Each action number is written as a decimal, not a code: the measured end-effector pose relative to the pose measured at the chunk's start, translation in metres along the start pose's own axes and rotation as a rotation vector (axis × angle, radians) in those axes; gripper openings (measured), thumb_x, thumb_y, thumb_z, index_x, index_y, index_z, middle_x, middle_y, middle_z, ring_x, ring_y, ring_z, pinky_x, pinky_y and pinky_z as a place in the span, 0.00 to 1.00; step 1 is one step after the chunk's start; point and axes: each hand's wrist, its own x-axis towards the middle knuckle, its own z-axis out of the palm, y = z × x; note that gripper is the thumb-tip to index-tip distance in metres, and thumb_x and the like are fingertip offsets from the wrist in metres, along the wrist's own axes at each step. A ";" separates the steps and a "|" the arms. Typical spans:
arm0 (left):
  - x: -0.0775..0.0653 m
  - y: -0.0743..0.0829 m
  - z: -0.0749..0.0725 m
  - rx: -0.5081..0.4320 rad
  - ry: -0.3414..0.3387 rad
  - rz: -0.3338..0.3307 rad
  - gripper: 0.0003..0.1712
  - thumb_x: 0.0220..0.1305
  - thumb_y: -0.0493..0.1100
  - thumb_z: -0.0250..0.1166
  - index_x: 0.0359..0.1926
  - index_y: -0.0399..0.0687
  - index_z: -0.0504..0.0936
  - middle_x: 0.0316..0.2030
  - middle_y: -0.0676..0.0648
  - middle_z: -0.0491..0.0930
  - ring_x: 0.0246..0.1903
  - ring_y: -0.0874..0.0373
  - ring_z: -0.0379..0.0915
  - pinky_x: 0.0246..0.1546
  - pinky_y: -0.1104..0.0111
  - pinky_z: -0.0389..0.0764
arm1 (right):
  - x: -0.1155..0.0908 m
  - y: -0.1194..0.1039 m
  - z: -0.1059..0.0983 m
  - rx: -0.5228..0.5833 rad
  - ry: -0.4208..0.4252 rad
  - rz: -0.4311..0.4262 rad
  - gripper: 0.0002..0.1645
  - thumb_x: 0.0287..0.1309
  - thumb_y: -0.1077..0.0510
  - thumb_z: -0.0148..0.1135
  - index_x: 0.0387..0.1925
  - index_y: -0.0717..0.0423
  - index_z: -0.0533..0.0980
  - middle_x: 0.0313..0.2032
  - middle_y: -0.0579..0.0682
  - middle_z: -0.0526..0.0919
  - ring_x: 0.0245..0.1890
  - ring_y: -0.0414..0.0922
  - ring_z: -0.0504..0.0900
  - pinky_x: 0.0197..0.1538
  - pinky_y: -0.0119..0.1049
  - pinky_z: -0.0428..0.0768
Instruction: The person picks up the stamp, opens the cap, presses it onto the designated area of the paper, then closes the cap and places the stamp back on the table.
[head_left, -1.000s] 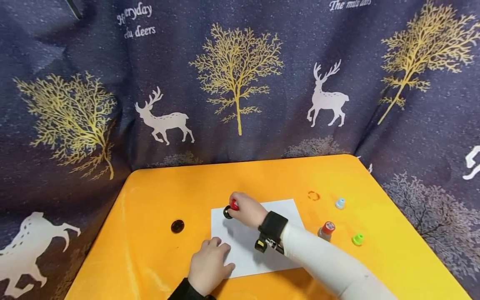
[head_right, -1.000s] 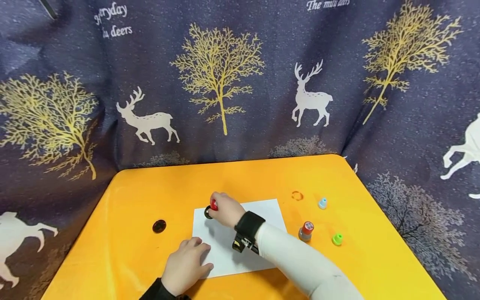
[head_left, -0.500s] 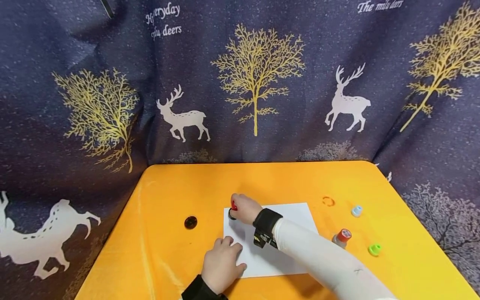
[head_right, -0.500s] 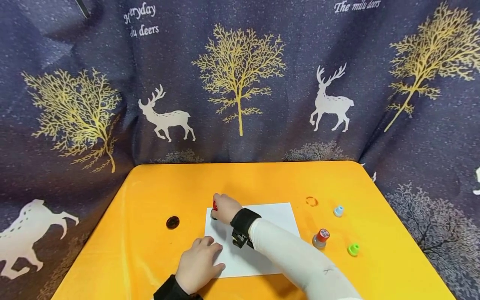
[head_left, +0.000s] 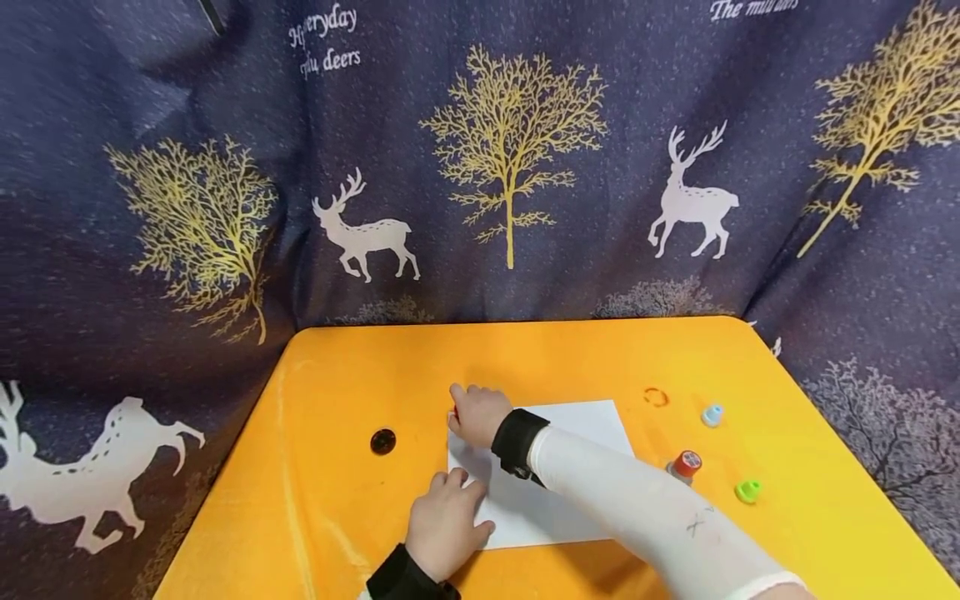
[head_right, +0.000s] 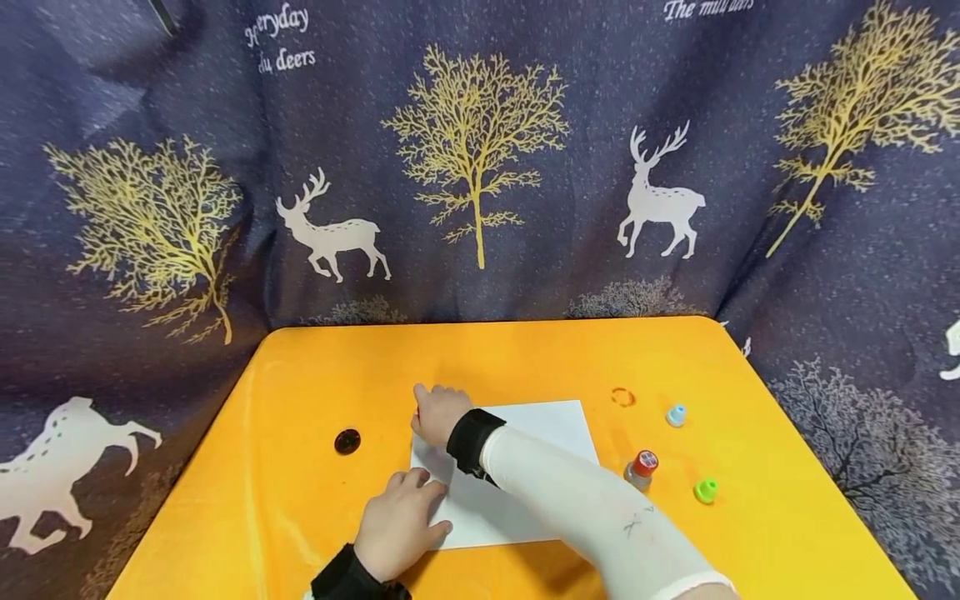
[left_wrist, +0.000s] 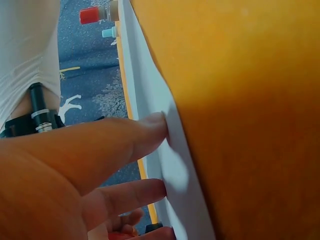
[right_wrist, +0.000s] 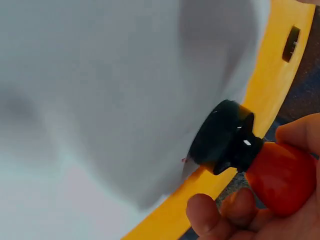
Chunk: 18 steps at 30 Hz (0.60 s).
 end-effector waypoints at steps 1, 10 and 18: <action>0.000 0.001 0.000 0.001 -0.005 -0.001 0.25 0.47 0.62 0.76 0.44 0.56 0.85 0.39 0.47 0.77 0.35 0.51 0.69 0.17 0.61 0.72 | -0.001 0.001 -0.003 0.028 -0.035 -0.002 0.17 0.68 0.45 0.55 0.47 0.53 0.68 0.24 0.48 0.72 0.22 0.46 0.75 0.27 0.40 0.75; 0.001 0.000 0.001 0.003 -0.039 -0.008 0.27 0.49 0.63 0.75 0.47 0.56 0.85 0.41 0.48 0.77 0.37 0.51 0.70 0.20 0.61 0.74 | -0.004 0.012 -0.006 0.437 -0.170 0.117 0.28 0.69 0.45 0.54 0.62 0.57 0.65 0.43 0.52 0.73 0.31 0.43 0.74 0.36 0.34 0.74; 0.005 0.000 0.002 0.014 -0.093 -0.042 0.28 0.48 0.65 0.75 0.46 0.56 0.85 0.39 0.49 0.76 0.38 0.51 0.69 0.23 0.59 0.77 | -0.015 0.033 -0.003 0.703 -0.089 0.234 0.25 0.68 0.48 0.56 0.57 0.59 0.67 0.33 0.51 0.78 0.24 0.44 0.74 0.29 0.35 0.73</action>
